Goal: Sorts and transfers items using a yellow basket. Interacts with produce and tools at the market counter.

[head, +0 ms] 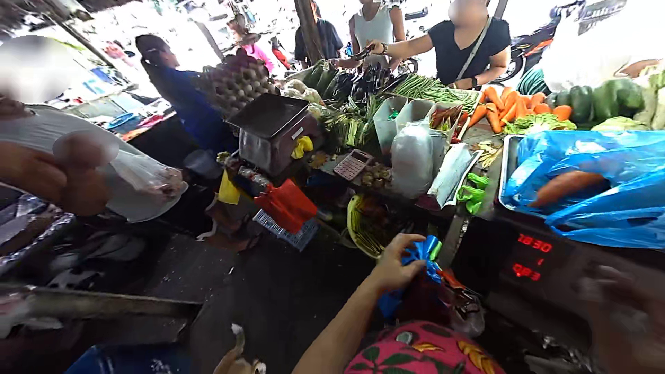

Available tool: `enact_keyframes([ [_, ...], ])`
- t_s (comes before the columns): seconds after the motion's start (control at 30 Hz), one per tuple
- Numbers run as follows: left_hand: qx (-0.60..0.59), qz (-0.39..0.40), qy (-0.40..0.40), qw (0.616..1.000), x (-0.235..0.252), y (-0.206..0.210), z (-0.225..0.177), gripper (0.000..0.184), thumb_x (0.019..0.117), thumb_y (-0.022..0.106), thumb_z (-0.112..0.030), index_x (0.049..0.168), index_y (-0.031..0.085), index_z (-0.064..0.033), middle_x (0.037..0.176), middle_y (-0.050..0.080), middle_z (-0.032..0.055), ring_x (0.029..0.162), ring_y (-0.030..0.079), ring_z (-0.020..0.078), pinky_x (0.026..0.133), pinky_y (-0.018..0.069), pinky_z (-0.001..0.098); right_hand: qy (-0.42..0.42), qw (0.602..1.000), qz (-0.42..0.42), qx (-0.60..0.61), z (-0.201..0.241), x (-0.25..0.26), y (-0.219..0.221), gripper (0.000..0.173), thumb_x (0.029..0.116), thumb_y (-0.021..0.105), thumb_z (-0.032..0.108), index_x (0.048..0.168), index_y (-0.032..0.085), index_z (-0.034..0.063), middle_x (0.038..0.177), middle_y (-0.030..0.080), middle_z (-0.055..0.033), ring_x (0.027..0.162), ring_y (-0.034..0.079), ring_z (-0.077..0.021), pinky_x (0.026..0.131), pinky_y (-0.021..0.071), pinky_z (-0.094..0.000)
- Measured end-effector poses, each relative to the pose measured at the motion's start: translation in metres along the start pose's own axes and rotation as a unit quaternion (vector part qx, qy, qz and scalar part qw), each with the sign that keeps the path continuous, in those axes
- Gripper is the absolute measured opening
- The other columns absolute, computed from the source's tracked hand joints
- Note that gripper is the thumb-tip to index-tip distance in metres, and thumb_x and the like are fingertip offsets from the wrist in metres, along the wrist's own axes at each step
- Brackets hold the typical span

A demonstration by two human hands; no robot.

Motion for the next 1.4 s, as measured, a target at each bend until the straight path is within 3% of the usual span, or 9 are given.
enact_keyframes([
  [0.1, -0.013, 0.004, 0.042, 0.999, 0.003, 0.028, -0.005, 0.064, 0.0943, 0.071, -0.016, 0.150, 0.046, 0.0025, 0.146, 0.054, 0.0210, 0.133, 0.056, 0.0270, 0.111, 0.0477, 0.0424, 0.116, 0.989, 0.095, 0.003, 0.014, -0.022, 0.059, 0.074, 0.0973, 0.068, 0.033, 0.147, 0.041, -0.0141, 0.142, 0.047, -0.0425, 0.130, 0.052, -0.0492, 0.109, 0.0461, -0.0525],
  [0.17, -0.018, 0.018, 0.061, 0.998, 0.003, 0.044, -0.006, 0.065, 0.0982, 0.066, -0.017, 0.152, 0.039, 0.0078, 0.149, 0.051, 0.0245, 0.137, 0.052, 0.0299, 0.117, 0.0420, 0.0434, 0.153, 0.982, 0.106, 0.036, 0.012, -0.039, 0.085, 0.085, 0.0967, 0.066, 0.036, 0.154, 0.030, -0.0143, 0.155, 0.031, -0.0419, 0.146, 0.035, -0.0494, 0.121, 0.0325, -0.0493],
  [0.47, 0.034, 0.033, 0.088, 0.995, 0.000, 0.063, -0.001, 0.052, 0.1036, 0.056, -0.020, 0.149, 0.049, 0.0037, 0.144, 0.058, 0.0220, 0.136, 0.054, 0.0334, 0.114, 0.0353, 0.0582, 0.129, 0.987, 0.086, 0.048, 0.012, -0.067, 0.108, 0.077, 0.0945, 0.065, 0.027, 0.149, 0.036, -0.0187, 0.154, 0.031, -0.0437, 0.148, 0.034, -0.0463, 0.124, 0.0277, -0.0393],
  [0.67, 0.020, 0.046, 0.078, 0.996, 0.004, 0.065, 0.003, 0.051, 0.1053, 0.055, -0.022, 0.150, 0.049, 0.0013, 0.145, 0.058, 0.0199, 0.135, 0.055, 0.0279, 0.117, 0.0369, 0.0509, 0.141, 0.987, 0.073, 0.022, 0.003, -0.071, 0.105, 0.074, 0.0912, 0.065, 0.028, 0.148, 0.043, -0.0141, 0.154, 0.032, -0.0442, 0.145, 0.029, -0.0592, 0.122, 0.0245, -0.0582],
  [1.03, 0.073, 0.045, 0.055, 0.995, 0.002, 0.069, 0.007, 0.056, 0.1058, 0.053, -0.025, 0.154, 0.042, 0.0010, 0.142, 0.060, 0.0172, 0.131, 0.058, 0.0252, 0.114, 0.0404, 0.0499, 0.151, 0.987, 0.041, 0.047, -0.004, -0.063, 0.098, 0.075, 0.0912, 0.060, 0.041, 0.147, 0.049, -0.0075, 0.149, 0.045, -0.0362, 0.141, 0.044, -0.0442, 0.116, 0.0378, -0.0511],
  [1.17, 0.049, 0.037, 0.053, 0.997, 0.003, 0.066, 0.008, 0.048, 0.1087, 0.046, -0.022, 0.150, 0.046, 0.0033, 0.142, 0.060, 0.0183, 0.131, 0.058, 0.0240, 0.113, 0.0428, 0.0466, 0.141, 0.985, 0.012, 0.101, -0.008, -0.050, 0.084, 0.064, 0.0919, 0.060, 0.023, 0.147, 0.048, -0.0070, 0.144, 0.049, -0.0305, 0.118, 0.060, -0.0204, 0.095, 0.0537, -0.0269],
  [1.23, -0.023, 0.002, 0.065, 0.998, 0.003, 0.061, 0.012, 0.039, 0.1066, 0.042, -0.009, 0.140, 0.053, 0.0079, 0.136, 0.062, 0.0201, 0.123, 0.063, 0.0213, 0.107, 0.0498, 0.0390, 0.100, 0.989, -0.003, 0.110, -0.007, -0.046, 0.080, 0.057, 0.0928, 0.060, 0.017, 0.143, 0.052, -0.0090, 0.136, 0.053, -0.0277, 0.114, 0.061, -0.0150, 0.093, 0.0532, -0.0214],
  [1.3, -0.091, -0.095, 0.091, 0.987, 0.000, 0.048, 0.021, 0.027, 0.0966, 0.040, 0.005, 0.104, 0.065, 0.0089, 0.118, 0.067, 0.0188, 0.111, 0.066, 0.0213, 0.098, 0.0550, 0.0379, 0.042, 0.991, -0.007, 0.127, -0.006, -0.045, 0.078, 0.046, 0.0953, 0.060, 0.014, 0.136, 0.058, -0.0078, 0.130, 0.055, -0.0203, 0.113, 0.061, -0.0110, 0.094, 0.0541, -0.0203],
  [1.4, -0.076, -0.212, 0.045, 0.973, -0.006, 0.011, 0.038, 0.026, 0.0894, 0.039, 0.005, 0.073, 0.058, -0.0007, 0.099, 0.066, 0.0097, 0.100, 0.065, 0.0166, 0.088, 0.0575, 0.0354, -0.027, 0.986, 0.016, 0.164, 0.002, -0.042, 0.080, 0.031, 0.1003, 0.060, 0.021, 0.128, 0.067, 0.0100, 0.128, 0.059, -0.0035, 0.109, 0.061, -0.0032, 0.090, 0.0553, -0.0188],
])
Point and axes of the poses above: each hand's wrist, its own x-axis towards the middle knuckle, its own y-axis out of the palm, z = x × y, the point moved 2 cm from there along x, towards the middle knuckle
